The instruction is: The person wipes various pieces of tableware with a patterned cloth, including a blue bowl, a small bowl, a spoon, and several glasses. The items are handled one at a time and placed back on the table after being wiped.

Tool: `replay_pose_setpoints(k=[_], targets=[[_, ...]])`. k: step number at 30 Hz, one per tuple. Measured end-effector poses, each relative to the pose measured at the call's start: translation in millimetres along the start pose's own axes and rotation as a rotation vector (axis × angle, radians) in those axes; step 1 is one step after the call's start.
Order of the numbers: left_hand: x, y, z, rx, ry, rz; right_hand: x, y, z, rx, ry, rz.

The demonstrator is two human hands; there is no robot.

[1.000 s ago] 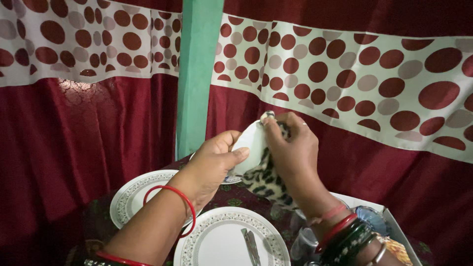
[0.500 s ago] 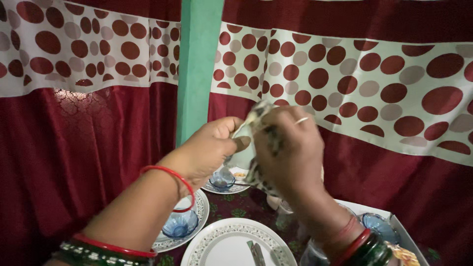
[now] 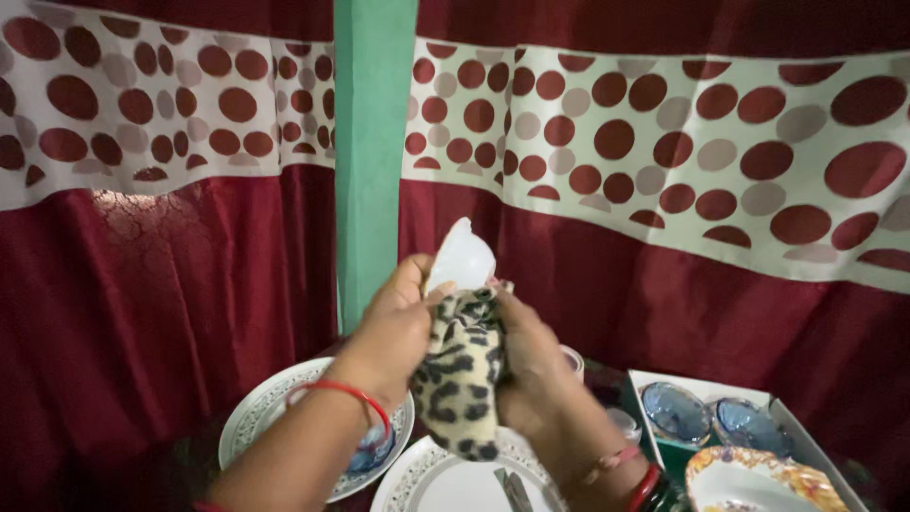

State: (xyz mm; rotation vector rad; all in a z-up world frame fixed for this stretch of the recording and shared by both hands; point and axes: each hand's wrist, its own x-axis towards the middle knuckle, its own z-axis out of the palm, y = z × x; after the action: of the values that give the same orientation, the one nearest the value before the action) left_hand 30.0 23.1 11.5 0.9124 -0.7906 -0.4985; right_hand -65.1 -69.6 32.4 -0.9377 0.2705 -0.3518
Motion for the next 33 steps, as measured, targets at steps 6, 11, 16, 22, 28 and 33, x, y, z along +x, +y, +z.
replay_pose_setpoints(k=[6, 11, 16, 22, 28, 33], targets=[[3.1, 21.6, -34.9, -0.190, -0.092, -0.039, 2.0, -36.1, -33.0, -0.295, 0.009, -0.162], [7.0, 10.5, -30.7, -0.227, 0.065, -0.024, -1.0, -43.8, -42.9, -0.408, -0.006, -0.214], [5.2, 7.8, -20.0, -0.085, 0.137, -0.218, -2.9, -38.6, -44.8, -0.485, -0.078, -0.281], [10.1, -2.2, -8.9, -0.155, 0.125, -0.437, -9.5, -29.4, -36.5, -1.108, 0.187, -0.642], [13.2, -17.3, -13.4, -0.209, -0.011, -0.300, -22.0, -27.5, -27.0, -1.458, -0.219, -0.251], [9.3, -28.9, -6.1, -0.306, -0.154, -0.330, -12.4, -16.7, -19.8, -1.474, -0.137, -0.726]])
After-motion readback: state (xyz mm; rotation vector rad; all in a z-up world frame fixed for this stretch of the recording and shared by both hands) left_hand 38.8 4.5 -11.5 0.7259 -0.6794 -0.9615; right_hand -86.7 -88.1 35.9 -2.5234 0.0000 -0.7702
